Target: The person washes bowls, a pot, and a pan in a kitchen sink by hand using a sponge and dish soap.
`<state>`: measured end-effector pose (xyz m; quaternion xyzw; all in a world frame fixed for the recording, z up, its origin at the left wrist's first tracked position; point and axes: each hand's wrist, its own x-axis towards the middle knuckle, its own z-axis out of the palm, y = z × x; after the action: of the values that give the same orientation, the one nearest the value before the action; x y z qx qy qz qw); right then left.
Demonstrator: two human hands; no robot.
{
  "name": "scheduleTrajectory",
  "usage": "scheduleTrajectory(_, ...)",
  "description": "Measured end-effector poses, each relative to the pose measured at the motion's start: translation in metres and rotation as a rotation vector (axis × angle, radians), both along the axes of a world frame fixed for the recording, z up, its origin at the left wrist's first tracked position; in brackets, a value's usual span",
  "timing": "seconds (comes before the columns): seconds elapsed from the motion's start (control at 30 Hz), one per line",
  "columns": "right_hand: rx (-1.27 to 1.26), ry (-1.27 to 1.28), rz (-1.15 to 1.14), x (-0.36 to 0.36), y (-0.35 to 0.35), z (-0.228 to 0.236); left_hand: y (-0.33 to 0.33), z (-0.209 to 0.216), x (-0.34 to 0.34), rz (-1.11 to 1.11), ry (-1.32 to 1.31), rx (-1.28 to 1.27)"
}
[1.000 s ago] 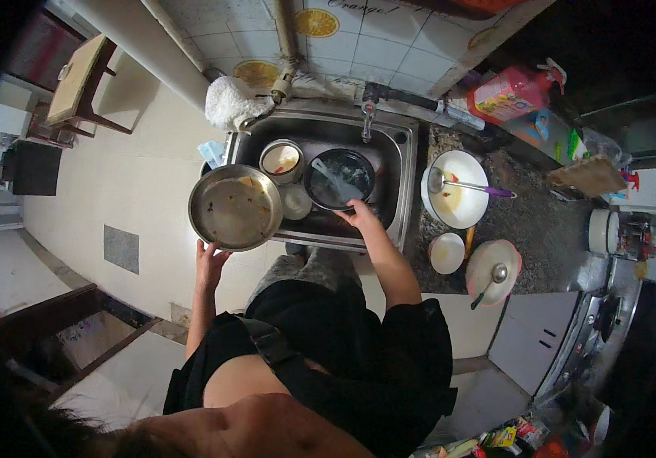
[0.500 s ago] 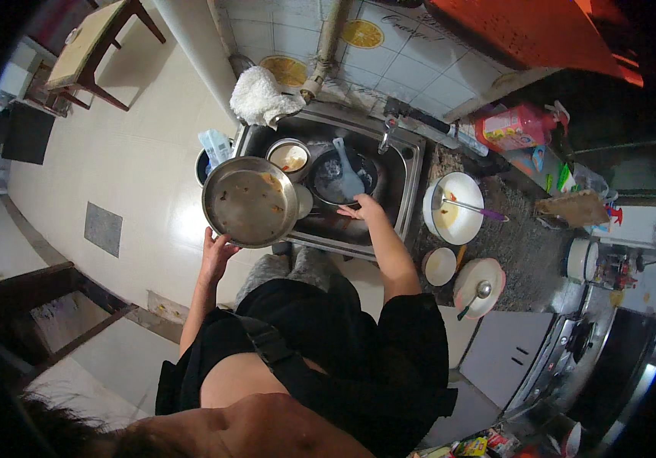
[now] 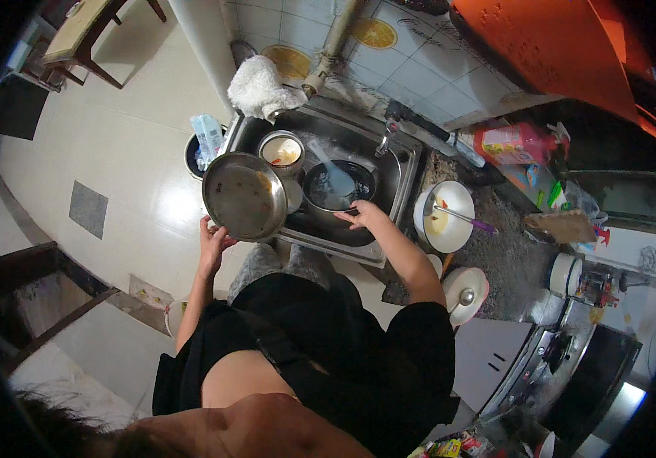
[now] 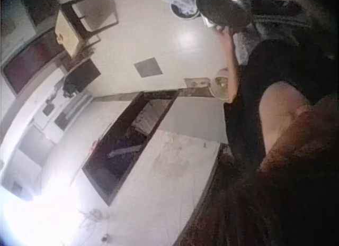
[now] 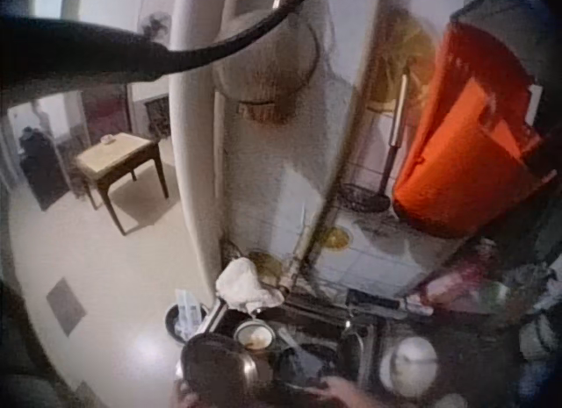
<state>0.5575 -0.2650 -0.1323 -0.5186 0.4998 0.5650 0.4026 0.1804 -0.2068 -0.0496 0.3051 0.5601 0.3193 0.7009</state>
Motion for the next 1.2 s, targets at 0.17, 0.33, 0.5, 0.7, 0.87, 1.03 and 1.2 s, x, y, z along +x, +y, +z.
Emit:
scheduleTrajectory(0.17, 0.01, -0.058, 0.215, 0.014, -0.025, 0.004, 0.007, -0.012, 0.013, -0.072, 0.021, 0.057)
scheduleTrajectory(0.33, 0.085, -0.194, 0.312, 0.01, -0.037, 0.018, 0.013, -0.028, 0.024, -0.178, -0.012, 0.093)
scheduleTrajectory(0.5, 0.412, -0.12, 0.132, 0.004, -0.065, 0.001, 0.018, -0.023, 0.026, -0.195, -0.036, 0.103)
scheduleTrajectory(0.7, 0.51, -0.17, 0.036, -0.018, -0.079, 0.015, 0.04, -0.039, 0.041, -0.316, 0.015, 0.191)
scheduleTrajectory(0.87, 0.643, -0.323, 0.057, -0.037, -0.105, 0.051, 0.054, -0.064, 0.067, -0.455, -0.004, 0.243)
scheduleTrajectory(1.03, 0.655, -0.438, 0.033, -0.066, -0.126, 0.121, 0.058, -0.092, 0.079, -0.546, -0.095, 0.146)
scheduleTrajectory(1.2, 0.689, -0.557, -0.051, -0.089, -0.151, 0.195, 0.061, -0.103, 0.082, -0.563, -0.21, -0.021)
